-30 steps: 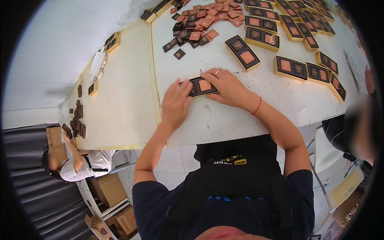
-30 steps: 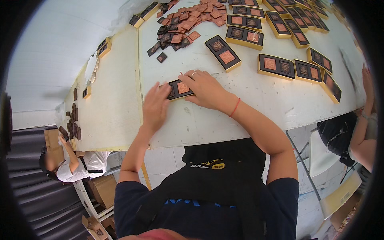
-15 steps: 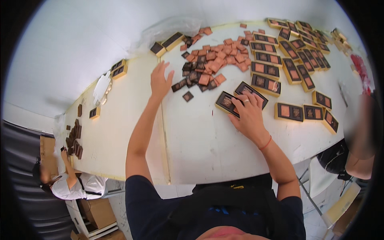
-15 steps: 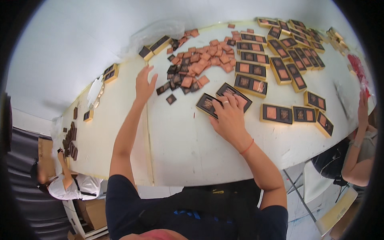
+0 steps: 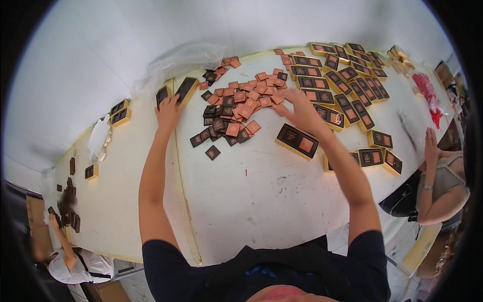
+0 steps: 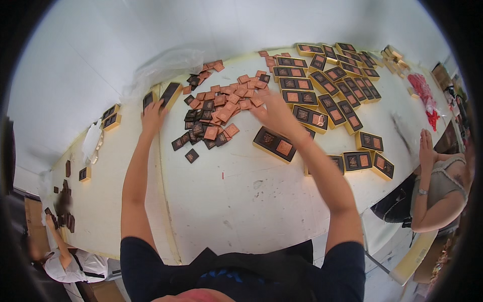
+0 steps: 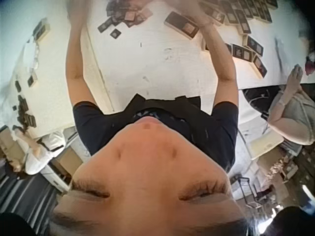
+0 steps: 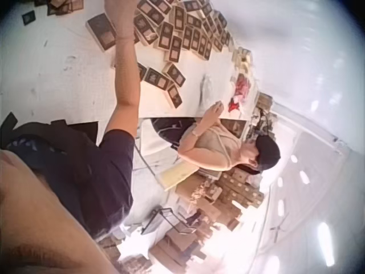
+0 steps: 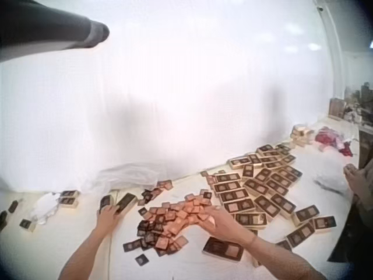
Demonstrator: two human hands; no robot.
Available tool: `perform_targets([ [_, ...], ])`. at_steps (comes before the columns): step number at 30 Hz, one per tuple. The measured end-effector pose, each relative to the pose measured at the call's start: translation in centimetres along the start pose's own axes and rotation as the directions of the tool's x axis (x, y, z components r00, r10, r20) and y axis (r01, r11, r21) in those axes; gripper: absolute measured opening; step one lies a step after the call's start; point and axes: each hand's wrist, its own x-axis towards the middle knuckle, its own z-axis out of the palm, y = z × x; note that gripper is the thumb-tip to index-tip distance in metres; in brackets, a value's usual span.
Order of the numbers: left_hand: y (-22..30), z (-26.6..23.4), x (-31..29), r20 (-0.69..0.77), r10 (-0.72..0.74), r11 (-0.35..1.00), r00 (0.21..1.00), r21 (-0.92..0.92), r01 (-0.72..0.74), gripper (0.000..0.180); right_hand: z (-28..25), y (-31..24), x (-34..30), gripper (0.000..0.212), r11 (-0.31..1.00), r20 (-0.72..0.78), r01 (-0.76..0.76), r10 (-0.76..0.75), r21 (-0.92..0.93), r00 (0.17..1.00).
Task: The person assembles small cosmetic palettes by placing rectangular inserts into black trays and then into gold boxes. They repeatedly pick up inserts, place them into trays, and arrange the completed units on the table. The person also folds and places white paper inserts into the boxes.
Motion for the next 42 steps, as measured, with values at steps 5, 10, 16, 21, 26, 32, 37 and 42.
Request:
perform_targets([
  [5,-0.7,-4.2,-11.4,-0.002,0.158,0.985,0.987,-0.066,-0.158,0.031,4.1,11.2,13.5,0.056,0.961,-0.045,-0.250,0.247,-0.116,0.968],
  [10,0.2,-9.2,-21.1,-0.154,-0.064,0.944,0.986,-0.331,0.009,0.013,3.9,15.5,21.1,0.064,0.705,-0.082,-0.438,0.479,-0.557,0.874],
  [16,2.5,-16.4,-20.5,0.208,-0.075,0.960,0.975,-0.249,0.127,0.014,-0.1,16.2,22.7,0.078,0.505,0.084,-0.421,0.709,-0.753,0.700],
  [21,5.5,-15.7,-18.3,0.095,0.043,0.982,0.995,-0.190,-0.025,0.047,5.8,16.0,21.8,0.087,0.742,0.326,-0.279,0.555,-0.609,0.765],
  [26,3.6,-12.0,-21.3,0.042,-0.085,0.983,0.995,-0.157,0.091,0.064,13.2,6.0,17.0,0.101,0.899,0.465,0.014,0.213,-0.438,0.859],
  [32,5.4,-12.5,-24.3,0.083,-0.130,0.946,0.988,-0.288,0.149,0.050,11.8,-2.3,12.2,0.061,0.990,0.503,0.114,-0.140,0.084,0.853],
  [37,8.3,-13.5,-27.5,0.148,0.037,0.885,0.988,-0.465,0.036,0.044,8.8,-7.6,4.8,0.032,0.931,0.576,0.365,-0.291,-0.013,0.764],
  [42,12.4,-14.7,-30.0,0.131,0.434,0.812,0.891,-0.485,-0.324,0.050,9.1,-6.9,-0.2,0.025,0.934,0.410,0.355,-0.307,-0.043,0.859],
])
